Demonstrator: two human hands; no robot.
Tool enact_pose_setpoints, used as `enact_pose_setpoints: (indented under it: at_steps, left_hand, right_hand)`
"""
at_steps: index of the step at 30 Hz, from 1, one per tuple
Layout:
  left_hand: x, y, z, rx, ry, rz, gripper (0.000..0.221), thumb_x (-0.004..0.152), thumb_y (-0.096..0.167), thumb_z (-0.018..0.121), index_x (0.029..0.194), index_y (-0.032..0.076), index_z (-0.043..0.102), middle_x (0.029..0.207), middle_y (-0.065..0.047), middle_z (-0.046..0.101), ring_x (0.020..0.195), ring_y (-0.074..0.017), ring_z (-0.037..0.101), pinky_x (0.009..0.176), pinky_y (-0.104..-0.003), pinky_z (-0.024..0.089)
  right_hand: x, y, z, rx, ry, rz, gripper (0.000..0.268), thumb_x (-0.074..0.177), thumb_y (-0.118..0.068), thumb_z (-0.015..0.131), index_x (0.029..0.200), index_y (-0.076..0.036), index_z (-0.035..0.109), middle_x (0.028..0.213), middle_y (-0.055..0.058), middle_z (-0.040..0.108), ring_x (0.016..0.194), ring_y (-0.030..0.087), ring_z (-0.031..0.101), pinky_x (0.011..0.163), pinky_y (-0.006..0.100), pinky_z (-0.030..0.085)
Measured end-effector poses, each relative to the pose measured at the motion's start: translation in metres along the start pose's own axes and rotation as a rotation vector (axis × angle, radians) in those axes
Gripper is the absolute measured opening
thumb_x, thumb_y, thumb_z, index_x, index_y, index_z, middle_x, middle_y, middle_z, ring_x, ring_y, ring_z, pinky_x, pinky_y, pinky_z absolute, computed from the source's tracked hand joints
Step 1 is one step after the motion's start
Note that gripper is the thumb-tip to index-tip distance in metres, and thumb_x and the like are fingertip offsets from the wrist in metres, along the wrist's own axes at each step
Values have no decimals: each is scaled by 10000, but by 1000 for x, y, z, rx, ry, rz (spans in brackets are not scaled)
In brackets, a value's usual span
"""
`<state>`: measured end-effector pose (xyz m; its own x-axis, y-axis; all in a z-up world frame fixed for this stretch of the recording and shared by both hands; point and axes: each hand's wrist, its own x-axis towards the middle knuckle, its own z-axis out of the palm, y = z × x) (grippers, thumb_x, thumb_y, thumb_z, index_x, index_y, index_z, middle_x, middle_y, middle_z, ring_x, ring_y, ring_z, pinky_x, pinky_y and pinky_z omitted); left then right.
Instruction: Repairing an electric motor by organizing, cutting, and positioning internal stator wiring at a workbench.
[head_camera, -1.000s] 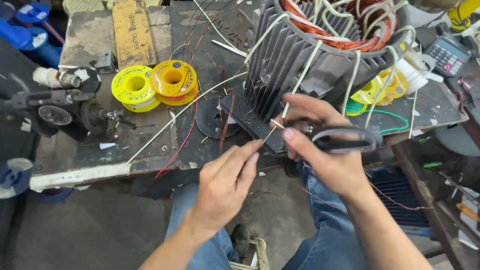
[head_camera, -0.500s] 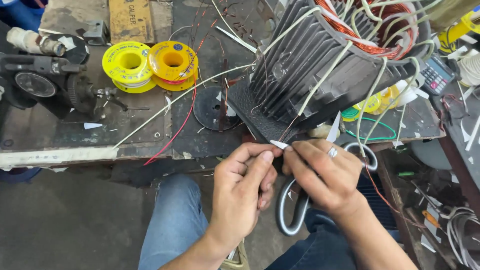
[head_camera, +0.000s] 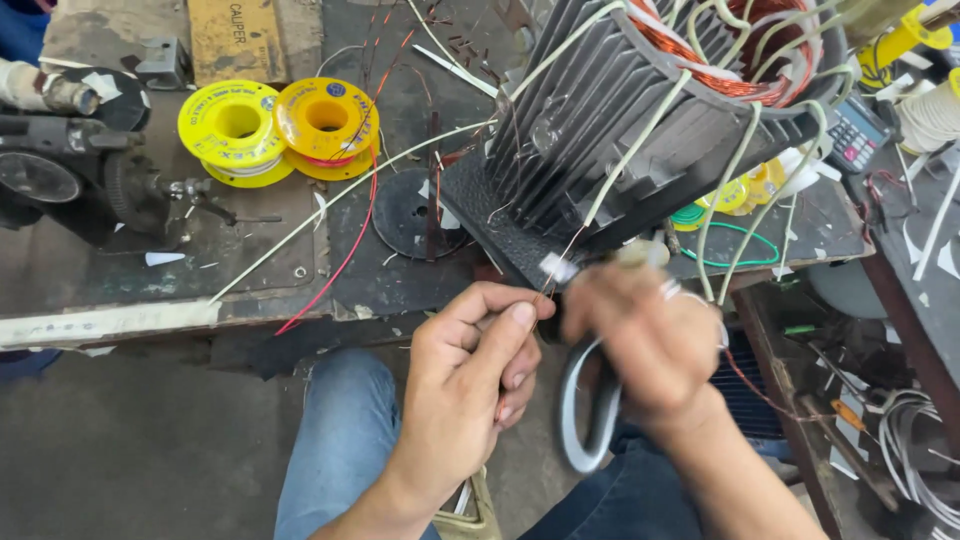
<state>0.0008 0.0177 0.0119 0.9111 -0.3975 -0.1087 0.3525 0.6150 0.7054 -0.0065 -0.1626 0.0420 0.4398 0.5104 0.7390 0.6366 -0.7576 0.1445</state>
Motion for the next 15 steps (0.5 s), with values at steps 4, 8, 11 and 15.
enact_pose_setpoints:
  at_steps: [4, 8, 11, 15]
  left_hand:
    - [2, -2, -1, 6, 13, -29, 196, 1081, 141, 616, 1108, -35, 699, 614, -41, 427, 415, -81, 349, 352, -229, 226]
    - [0, 1, -1, 76, -16, 34, 208, 1083, 131, 606, 1108, -56, 693, 613, -51, 430, 421, -94, 353, 358, -233, 272]
    - [0, 2, -2, 138, -11, 49, 215, 1085, 139, 600, 1114, -49, 701, 616, -55, 438, 431, -101, 363, 367, -239, 285]
    - [-4, 8, -2, 544, -89, 270, 207, 1098, 183, 584, 1154, 34, 716, 631, -27, 572, 525, -87, 491, 495, -228, 438]
  right_hand:
    - [-2, 7, 4, 21, -2, 51, 261, 1115, -72, 546, 1002, 83, 723, 981, 252, 736, 828, 356, 765, 691, 416, 590]
    - [-6, 5, 5, -10, 60, 63, 111, 1051, 4, 747, 1089, 106, 721, 1052, 271, 716, 825, 366, 752, 712, 416, 597]
    - [-2, 8, 8, 2, 80, 100, 97, 1057, 6, 742, 1093, 94, 724, 1052, 260, 722, 833, 352, 742, 732, 406, 593]
    - [5, 3, 0, 196, 141, 427, 74, 1059, 17, 708, 1076, 18, 637, 1004, 218, 711, 894, 317, 699, 872, 399, 562]
